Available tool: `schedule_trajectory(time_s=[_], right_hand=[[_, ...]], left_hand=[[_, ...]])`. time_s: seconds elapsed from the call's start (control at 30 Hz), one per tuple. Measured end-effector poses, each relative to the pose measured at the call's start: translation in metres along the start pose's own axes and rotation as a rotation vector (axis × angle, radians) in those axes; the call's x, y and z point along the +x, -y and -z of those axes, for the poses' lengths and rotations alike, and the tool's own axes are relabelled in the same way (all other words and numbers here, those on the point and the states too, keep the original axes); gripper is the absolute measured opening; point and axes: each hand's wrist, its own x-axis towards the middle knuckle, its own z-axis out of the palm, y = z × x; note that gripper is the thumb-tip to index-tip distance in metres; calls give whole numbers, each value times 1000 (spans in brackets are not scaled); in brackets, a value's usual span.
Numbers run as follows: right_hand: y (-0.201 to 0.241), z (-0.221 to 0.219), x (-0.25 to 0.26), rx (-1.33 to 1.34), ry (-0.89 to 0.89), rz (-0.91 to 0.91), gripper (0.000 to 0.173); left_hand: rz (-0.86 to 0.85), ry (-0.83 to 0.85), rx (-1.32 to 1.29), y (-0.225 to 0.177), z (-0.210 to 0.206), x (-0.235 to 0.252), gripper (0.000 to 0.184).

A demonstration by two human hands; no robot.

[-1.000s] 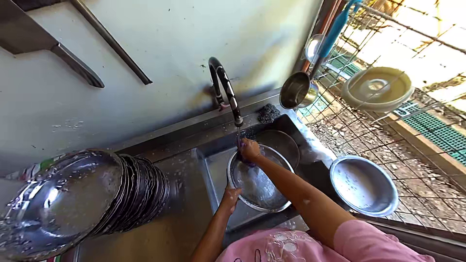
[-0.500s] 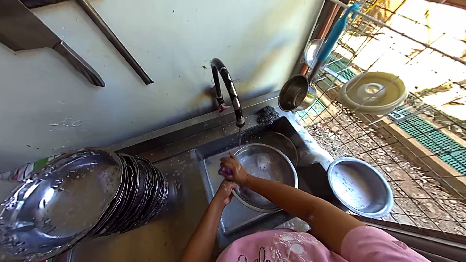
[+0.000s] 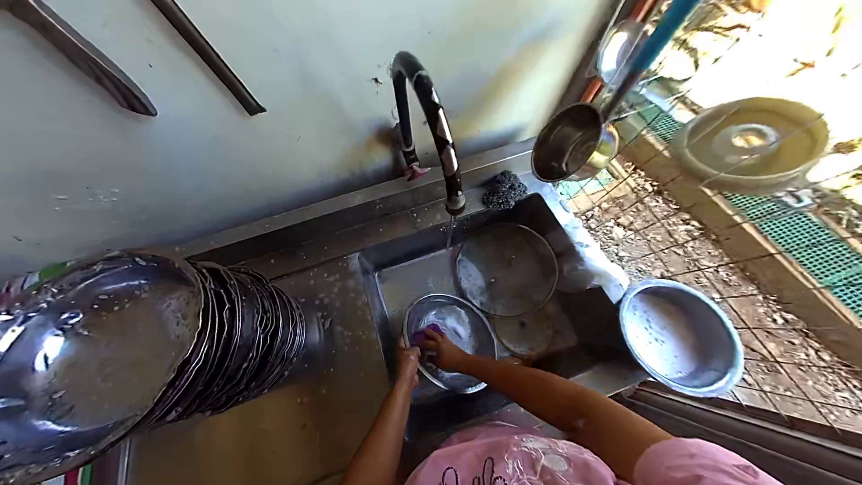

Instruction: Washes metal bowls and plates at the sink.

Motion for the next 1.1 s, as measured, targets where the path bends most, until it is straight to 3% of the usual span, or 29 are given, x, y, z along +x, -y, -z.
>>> schedule_trajectory(time_s=[0.1, 0.17, 0.3, 0.37, 0.43, 0.5, 0.6, 0.7, 0.8, 0.87, 0.93, 1.0, 1.07, 1.1], right_hand=[[-52, -27, -5, -30, -17, 55, 37], [-66, -15, -3, -185, 17, -102, 54], [-71, 13, 30, -194, -220, -443, 69], [-58, -8, 38, -149, -277, -354, 67], [-44, -34, 39, -122, -265, -103, 58], [-36, -47, 48, -62, -238, 72, 49], [-44, -17, 84, -46, -313, -41, 47], [-49, 0, 107, 31, -489, -165, 47], [-50, -33, 73, 119, -371, 18, 41], [-60, -33, 53, 41, -256, 132, 39], [-70, -9, 58, -101, -226, -4, 53], [-68, 7, 85, -95, -361, -171, 64], [-61, 4, 101, -3, -516, -255, 59], [-56, -1, 102, 18, -510, -235, 51]], left_hand=[[-95, -168, 184, 30, -8, 14, 42], [-111, -183, 264, 34, -15, 16, 41], [-181, -176, 334, 27, -25, 18, 45], [-198, -181, 277, 26, -22, 31, 45], [-216, -219, 272, 25, -17, 51, 41], [-170, -234, 440, 18, -14, 58, 38], [-151, -222, 536, 15, -16, 59, 40], [-252, -293, 483, 20, -19, 60, 40], [-273, -365, 403, 22, -16, 62, 40], [-261, -379, 365, 26, -15, 62, 41], [-239, -364, 368, 26, -19, 59, 40], [-239, -358, 369, 21, -19, 62, 38], [-288, -382, 343, 22, -20, 64, 37], [-311, -403, 327, 23, -21, 65, 36]])
